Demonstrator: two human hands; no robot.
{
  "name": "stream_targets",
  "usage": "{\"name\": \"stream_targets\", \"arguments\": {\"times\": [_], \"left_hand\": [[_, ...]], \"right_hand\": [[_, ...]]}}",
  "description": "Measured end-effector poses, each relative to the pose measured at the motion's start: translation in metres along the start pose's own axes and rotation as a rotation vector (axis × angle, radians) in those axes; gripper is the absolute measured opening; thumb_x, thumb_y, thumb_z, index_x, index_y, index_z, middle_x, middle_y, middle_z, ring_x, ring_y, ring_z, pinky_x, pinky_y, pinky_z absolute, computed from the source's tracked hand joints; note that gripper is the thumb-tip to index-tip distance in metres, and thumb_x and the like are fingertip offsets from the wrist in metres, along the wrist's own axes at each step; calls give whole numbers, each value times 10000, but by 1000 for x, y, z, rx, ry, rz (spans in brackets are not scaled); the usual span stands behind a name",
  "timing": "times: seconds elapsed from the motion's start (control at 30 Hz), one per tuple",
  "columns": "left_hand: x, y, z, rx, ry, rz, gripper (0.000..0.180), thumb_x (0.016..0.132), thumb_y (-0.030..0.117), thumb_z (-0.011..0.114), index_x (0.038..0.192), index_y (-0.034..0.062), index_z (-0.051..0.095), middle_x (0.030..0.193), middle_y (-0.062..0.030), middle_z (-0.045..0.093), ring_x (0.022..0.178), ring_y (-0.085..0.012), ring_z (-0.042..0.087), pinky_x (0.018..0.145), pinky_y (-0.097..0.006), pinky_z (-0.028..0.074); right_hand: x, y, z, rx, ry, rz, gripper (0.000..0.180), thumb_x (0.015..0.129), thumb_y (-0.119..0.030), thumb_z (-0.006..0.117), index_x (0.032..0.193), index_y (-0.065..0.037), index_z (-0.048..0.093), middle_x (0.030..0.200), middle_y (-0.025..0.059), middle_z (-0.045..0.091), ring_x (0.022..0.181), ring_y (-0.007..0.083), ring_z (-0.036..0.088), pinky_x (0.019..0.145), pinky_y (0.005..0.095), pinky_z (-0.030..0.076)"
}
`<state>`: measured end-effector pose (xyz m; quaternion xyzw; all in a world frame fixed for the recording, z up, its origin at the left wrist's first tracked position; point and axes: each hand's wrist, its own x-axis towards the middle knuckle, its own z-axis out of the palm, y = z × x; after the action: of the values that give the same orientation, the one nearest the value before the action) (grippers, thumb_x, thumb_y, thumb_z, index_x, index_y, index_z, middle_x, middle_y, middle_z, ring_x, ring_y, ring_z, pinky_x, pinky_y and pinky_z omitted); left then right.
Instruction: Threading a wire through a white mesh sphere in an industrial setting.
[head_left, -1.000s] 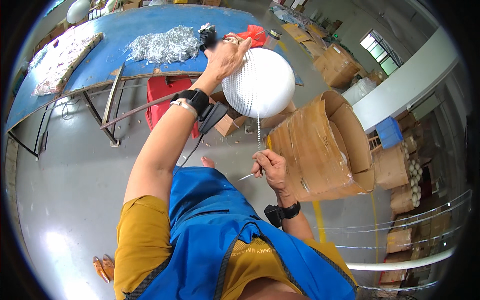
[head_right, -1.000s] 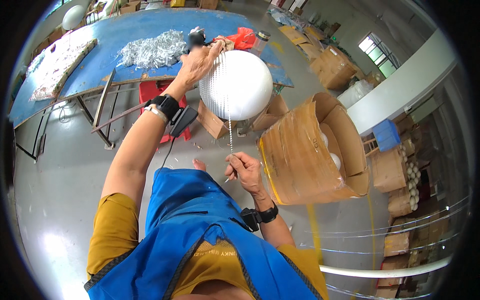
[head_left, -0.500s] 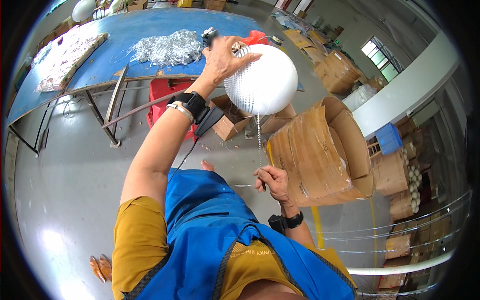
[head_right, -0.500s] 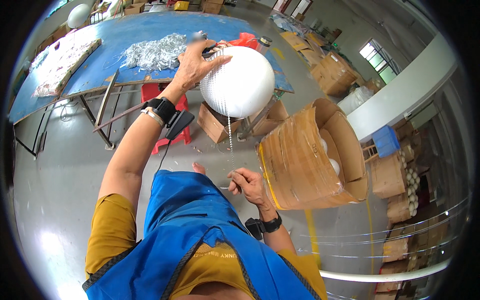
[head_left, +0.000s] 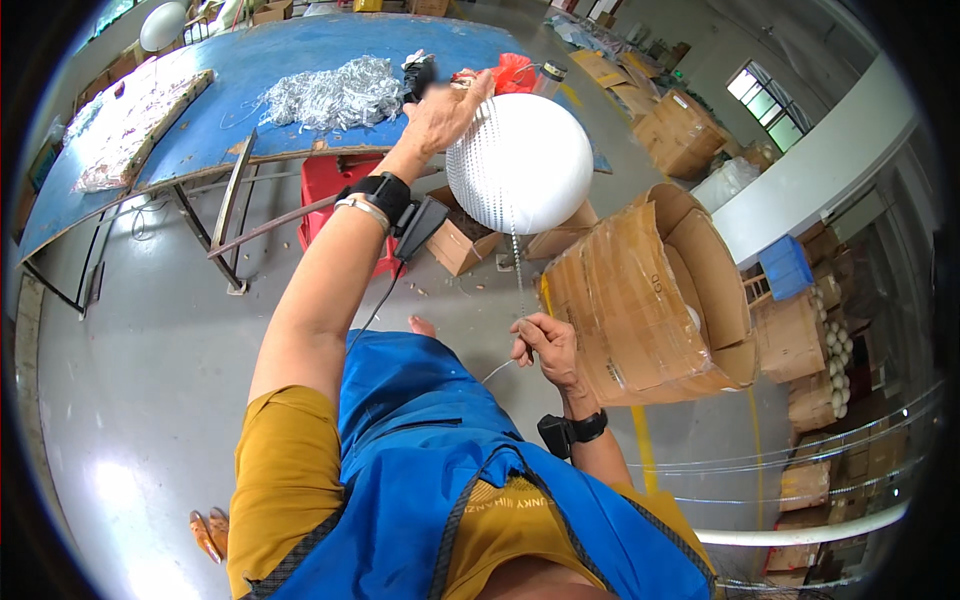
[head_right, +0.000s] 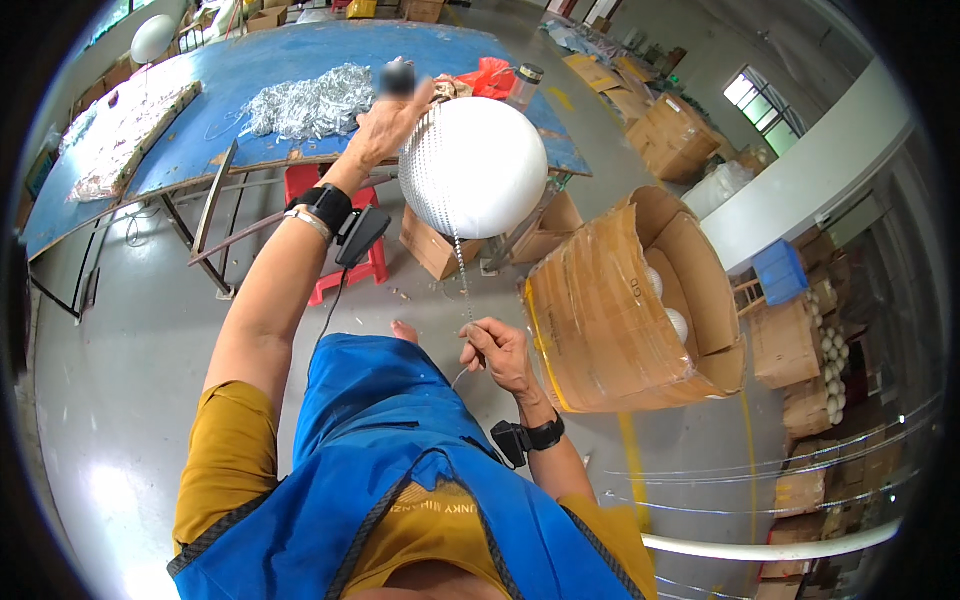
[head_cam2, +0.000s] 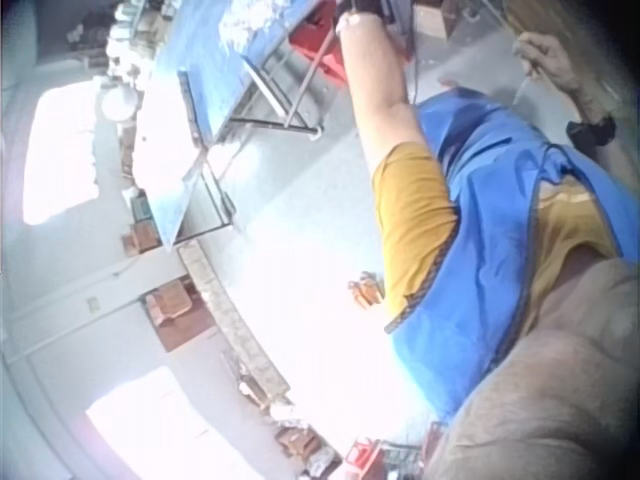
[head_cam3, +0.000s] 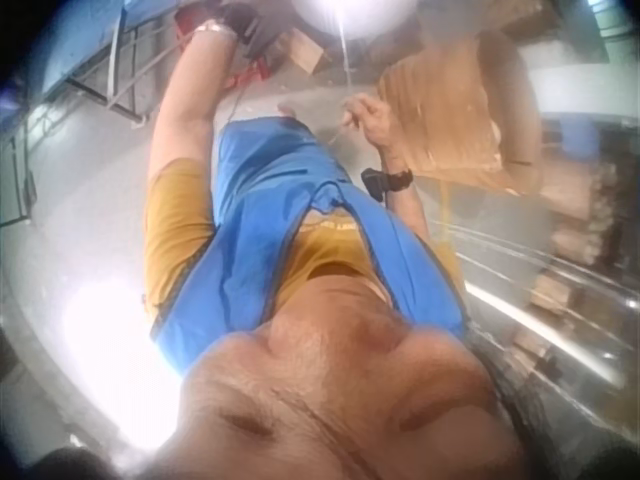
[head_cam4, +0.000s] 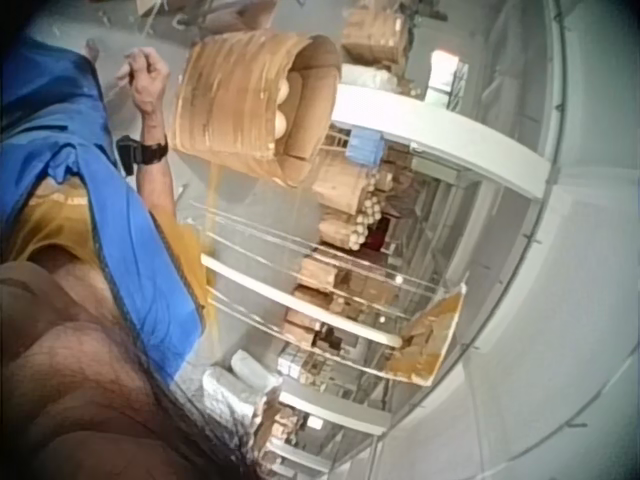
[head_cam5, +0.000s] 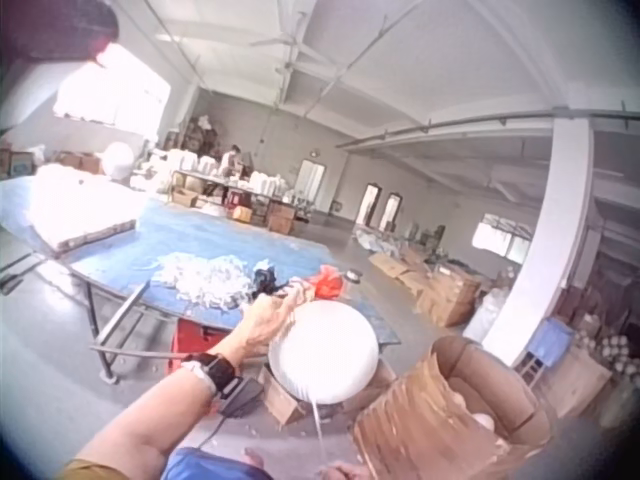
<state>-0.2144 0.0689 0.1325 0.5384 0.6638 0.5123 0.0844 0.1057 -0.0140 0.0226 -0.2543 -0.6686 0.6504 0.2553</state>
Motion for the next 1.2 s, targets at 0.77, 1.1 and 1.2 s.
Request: {"name": "stream_targets", "arguments": {"times": [0.77,1.1,1.2], "left_hand": [[-20,25,-4,159,188,188,573,809,548,481,695,22,678,573,-95,601,635,-226,567,766,-476,267],[-30,10,0,68,51,190,1108,540,750,595,1294,-18,331,1225,-230,458,1208,-320,376,991,-544,179],[-16,2,-4,-31,52,93,1143,517,762,601,1298,-23,318,1172,-228,500,1174,-334,417,996,-493,232]], "right_hand": [[56,-21,-5,-33,83,-162,226,892,-219,509,873,-8,586,604,24,577,501,49,494,453,169,370],[65,-22,-9,-20,118,-176,217,896,-202,499,876,-3,582,607,20,575,495,48,490,448,165,366],[44,-23,-13,-34,110,-127,215,896,-202,500,876,-5,583,612,25,577,498,51,494,449,165,367]]}}
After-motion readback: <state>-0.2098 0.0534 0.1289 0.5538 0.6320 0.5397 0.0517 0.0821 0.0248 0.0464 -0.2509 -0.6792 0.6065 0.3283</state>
